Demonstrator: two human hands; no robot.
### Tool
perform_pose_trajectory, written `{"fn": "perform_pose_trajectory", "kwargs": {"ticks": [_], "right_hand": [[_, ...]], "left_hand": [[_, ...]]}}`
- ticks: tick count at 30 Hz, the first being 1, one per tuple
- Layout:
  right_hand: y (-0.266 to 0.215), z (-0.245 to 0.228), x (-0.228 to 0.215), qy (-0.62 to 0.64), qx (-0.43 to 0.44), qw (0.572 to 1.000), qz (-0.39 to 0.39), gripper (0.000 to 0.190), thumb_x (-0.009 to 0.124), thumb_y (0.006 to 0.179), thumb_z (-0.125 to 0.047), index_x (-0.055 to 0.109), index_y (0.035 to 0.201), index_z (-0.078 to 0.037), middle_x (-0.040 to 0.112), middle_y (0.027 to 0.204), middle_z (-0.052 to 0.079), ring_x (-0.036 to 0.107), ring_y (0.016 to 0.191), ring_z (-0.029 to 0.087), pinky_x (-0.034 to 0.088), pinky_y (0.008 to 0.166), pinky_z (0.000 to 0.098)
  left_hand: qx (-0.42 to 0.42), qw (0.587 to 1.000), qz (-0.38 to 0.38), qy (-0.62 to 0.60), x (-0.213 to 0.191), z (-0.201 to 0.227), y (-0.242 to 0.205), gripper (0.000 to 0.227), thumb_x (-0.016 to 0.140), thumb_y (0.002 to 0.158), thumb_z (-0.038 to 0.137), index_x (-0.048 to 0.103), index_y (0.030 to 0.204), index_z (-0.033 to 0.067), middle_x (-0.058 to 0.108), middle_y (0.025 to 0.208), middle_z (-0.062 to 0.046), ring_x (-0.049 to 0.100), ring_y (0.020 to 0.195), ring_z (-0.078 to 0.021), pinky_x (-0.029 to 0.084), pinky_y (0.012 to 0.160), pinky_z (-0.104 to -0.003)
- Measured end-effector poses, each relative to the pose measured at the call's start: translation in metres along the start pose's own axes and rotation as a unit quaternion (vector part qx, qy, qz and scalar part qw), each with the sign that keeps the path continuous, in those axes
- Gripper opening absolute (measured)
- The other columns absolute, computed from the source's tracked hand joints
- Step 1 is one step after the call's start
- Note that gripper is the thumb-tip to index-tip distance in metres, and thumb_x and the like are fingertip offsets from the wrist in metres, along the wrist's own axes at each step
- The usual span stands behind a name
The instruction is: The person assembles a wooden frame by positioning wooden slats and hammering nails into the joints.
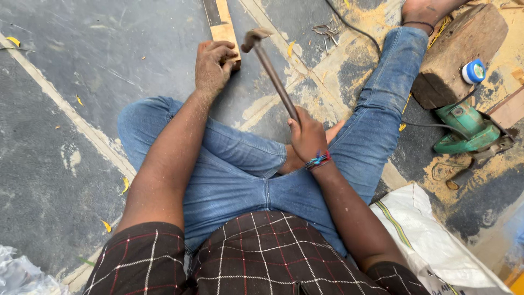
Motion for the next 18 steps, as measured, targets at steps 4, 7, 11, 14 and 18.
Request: {"fn": "perform_pose_trajectory", "kwargs": {"ticks": [4, 7, 11, 14, 18], "right_hand": [[-0.010, 0.042, 0.015, 0.103, 0.023, 0.994, -0.006, 0.024, 0.062, 0.104, -0.015, 0.063, 0.125, -0.004, 0.067, 0.082, 0.015, 0.066, 0.067, 0.028, 0.051, 0.058, 0.0404], [-0.024, 0.086, 0.054, 0.252, 0.189, 0.943, -0.109, 0.024, 0.058, 0.104, -0.016, 0.063, 0.123, -0.002, 0.059, 0.071, 0.005, 0.053, 0.051, 0.012, 0.043, 0.043, 0.0305], [-0.033, 0.106, 0.075, 0.270, 0.289, 0.901, -0.178, 0.026, 0.055, 0.103, -0.018, 0.060, 0.123, -0.002, 0.056, 0.069, -0.003, 0.049, 0.047, 0.004, 0.042, 0.038, 0.0217], [-0.036, 0.105, 0.076, 0.269, 0.309, 0.891, -0.194, 0.028, 0.055, 0.101, -0.018, 0.059, 0.124, -0.003, 0.056, 0.068, -0.003, 0.049, 0.046, 0.004, 0.042, 0.037, 0.0217], [-0.030, 0.092, 0.070, 0.248, 0.295, 0.901, -0.199, 0.027, 0.056, 0.101, -0.018, 0.060, 0.122, -0.002, 0.057, 0.067, -0.003, 0.051, 0.046, 0.004, 0.044, 0.038, 0.0231]], "left_hand": [[0.037, 0.997, 0.007, 0.064, -0.003, 0.011, -0.007, 0.032, 0.086, 0.080, 0.005, 0.073, 0.109, 0.0090, 0.067, 0.134, -0.006, 0.054, 0.125, -0.0289, 0.046, 0.109, -0.036], [0.039, 0.980, 0.081, 0.179, -0.007, 0.007, -0.012, 0.074, 0.095, 0.070, 0.019, 0.051, 0.129, 0.0082, 0.059, 0.125, -0.025, 0.052, 0.118, -0.0352, 0.049, 0.103, -0.042], [-0.155, 0.987, 0.038, -0.032, 0.019, -0.061, -0.009, 0.098, 0.096, 0.075, 0.019, 0.025, 0.142, 0.0143, 0.065, 0.123, -0.022, 0.065, 0.115, -0.0254, 0.055, 0.095, -0.038], [-0.193, 0.963, -0.024, -0.189, 0.047, -0.089, -0.010, 0.093, 0.089, 0.078, 0.009, 0.021, 0.142, 0.0106, 0.075, 0.118, -0.017, 0.072, 0.114, -0.0228, 0.055, 0.106, -0.039], [-0.249, 0.918, -0.070, -0.300, 0.070, -0.106, -0.011, 0.073, 0.082, 0.082, 0.006, 0.037, 0.140, 0.0045, 0.077, 0.121, -0.013, 0.073, 0.117, -0.0200, 0.055, 0.107, -0.037]]}}
Point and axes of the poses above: each hand's wrist, its own y-axis towards the middle knuckle, its own x-axis out of the palm, z = x × y, the point moved 10 cm from there along y, towards the middle knuckle
